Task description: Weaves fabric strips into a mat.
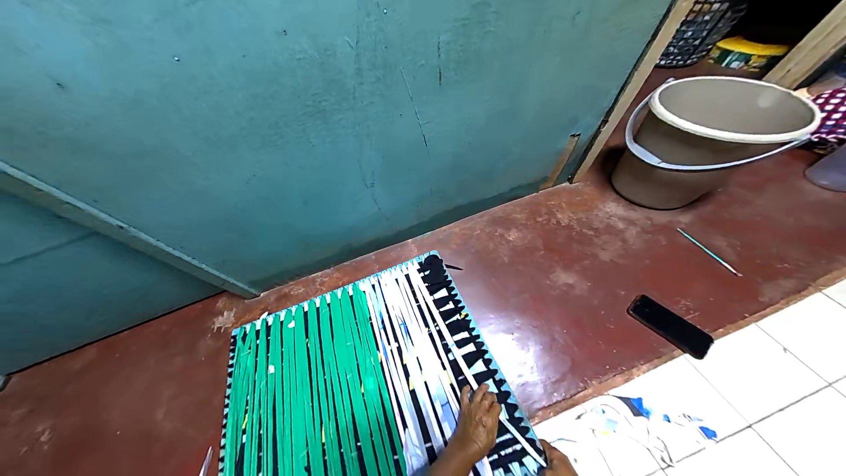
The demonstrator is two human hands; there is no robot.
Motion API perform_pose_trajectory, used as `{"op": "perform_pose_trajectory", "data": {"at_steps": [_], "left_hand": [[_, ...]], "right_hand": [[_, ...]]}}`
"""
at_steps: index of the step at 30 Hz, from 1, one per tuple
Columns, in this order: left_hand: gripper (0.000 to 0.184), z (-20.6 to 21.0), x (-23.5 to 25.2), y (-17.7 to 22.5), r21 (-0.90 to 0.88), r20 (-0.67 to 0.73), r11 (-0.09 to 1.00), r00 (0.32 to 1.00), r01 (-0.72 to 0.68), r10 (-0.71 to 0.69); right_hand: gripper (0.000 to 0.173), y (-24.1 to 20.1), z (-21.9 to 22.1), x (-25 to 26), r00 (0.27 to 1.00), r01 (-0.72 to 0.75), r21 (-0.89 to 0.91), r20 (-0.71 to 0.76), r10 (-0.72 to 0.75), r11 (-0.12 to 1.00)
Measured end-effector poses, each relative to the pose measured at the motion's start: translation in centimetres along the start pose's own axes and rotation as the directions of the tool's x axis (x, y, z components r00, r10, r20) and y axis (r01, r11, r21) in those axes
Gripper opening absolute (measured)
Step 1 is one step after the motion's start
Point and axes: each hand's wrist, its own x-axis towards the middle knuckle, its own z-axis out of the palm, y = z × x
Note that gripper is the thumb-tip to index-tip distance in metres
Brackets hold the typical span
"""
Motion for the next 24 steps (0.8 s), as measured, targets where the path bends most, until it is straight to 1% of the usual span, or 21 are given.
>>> {"op": "perform_pose_trajectory", "data": {"at_steps": [2, 3, 5, 7, 10, 11, 13, 15, 16, 17, 18, 19, 21, 24], "left_hand": [[0.023, -1.3, 0.5, -1.3, -0.025, 0.026, 0.995, 0.995, 0.093, -0.092], [0.024, -1.9, 0.6, -2.0, -0.027, 0.026, 0.993, 0.993, 0.117, -0.116], [0.024, -2.8, 0.8, -3.6, -0.026, -0.015, 0.993, 0.993, 0.114, -0.114], [0.023, -3.1, 0.9, -4.7, -0.033, -0.052, 0.995, 0.994, 0.09, -0.092], [0.023, -3.8, 0.8, -4.8, -0.036, -0.06, 0.998, 0.997, 0.055, -0.057], [0.022, -3.9, 0.8, -4.7, -0.038, -0.079, 0.998, 0.996, 0.049, -0.052], [0.022, -4.1, 0.4, -4.0, -0.025, -0.118, 0.998, 0.991, 0.054, -0.057], [0.022, -4.3, -0.2, -3.3, -0.01, -0.144, 0.998, 0.988, 0.062, -0.063], [0.021, -4.3, -0.6, -3.0, 0.006, -0.167, 0.999, 0.985, 0.052, -0.05], [0.021, -4.4, -0.9, -2.8, 0.024, -0.184, 0.999, 0.982, 0.043, -0.038], [0.02, -4.6, -1.3, -2.5, 0.037, -0.18, 0.999, 0.983, 0.039, -0.032], [0.018, -4.7, -1.8, -2.1, 0.048, -0.172, 0.998, 0.985, 0.035, -0.026], [0.014, -4.2, -2.8, -1.3, 0.127, -0.209, 0.992, 0.978, 0.009, 0.018], [0.008, -3.3, -4.8, 0.4, 0.244, -0.276, 0.97, 0.958, -0.006, 0.076]], "right_hand": [[0.051, -2.2, 0.8, 0.9, 1.0, -0.012, -0.079, -0.004, 0.011, 0.997], [0.048, -3.2, 1.1, 1.2, 1.0, -0.029, -0.149, 0.004, 0.029, 0.988], [0.047, -5.0, 0.9, 1.4, 0.995, -0.071, -0.296, 0.044, 0.087, 0.953], [0.053, -5.8, 0.3, 1.4, 0.988, -0.093, -0.401, 0.078, 0.136, 0.911], [0.057, -6.9, -1.0, 0.8, 0.983, -0.088, -0.473, 0.102, 0.154, 0.877], [0.055, -6.9, -1.5, 0.5, 0.988, -0.052, -0.46, 0.106, 0.113, 0.886], [0.044, -6.4, -2.3, -0.3, 0.993, 0.079, -0.326, 0.105, -0.047, 0.942], [0.026, -5.7, -2.9, -1.6, 0.965, 0.253, -0.082, 0.093, -0.245, 0.964], [0.019, -5.6, -3.1, -2.4, 0.946, 0.305, 0.07, 0.094, -0.31, 0.95], [0.016, -5.5, -3.2, -3.2, 0.934, 0.31, 0.214, 0.11, -0.339, 0.926], [0.018, -5.5, -3.3, -3.9, 0.929, 0.287, 0.318, 0.137, -0.344, 0.903], [0.024, -5.3, -3.4, -4.4, 0.926, 0.259, 0.376, 0.165, -0.34, 0.89], [0.028, -4.7, -3.3, -4.9, 0.922, 0.246, 0.375, 0.194, -0.336, 0.894], [0.024, -4.2, -2.5, -5.1, 0.921, 0.242, 0.3, 0.227, -0.316, 0.923]]}}
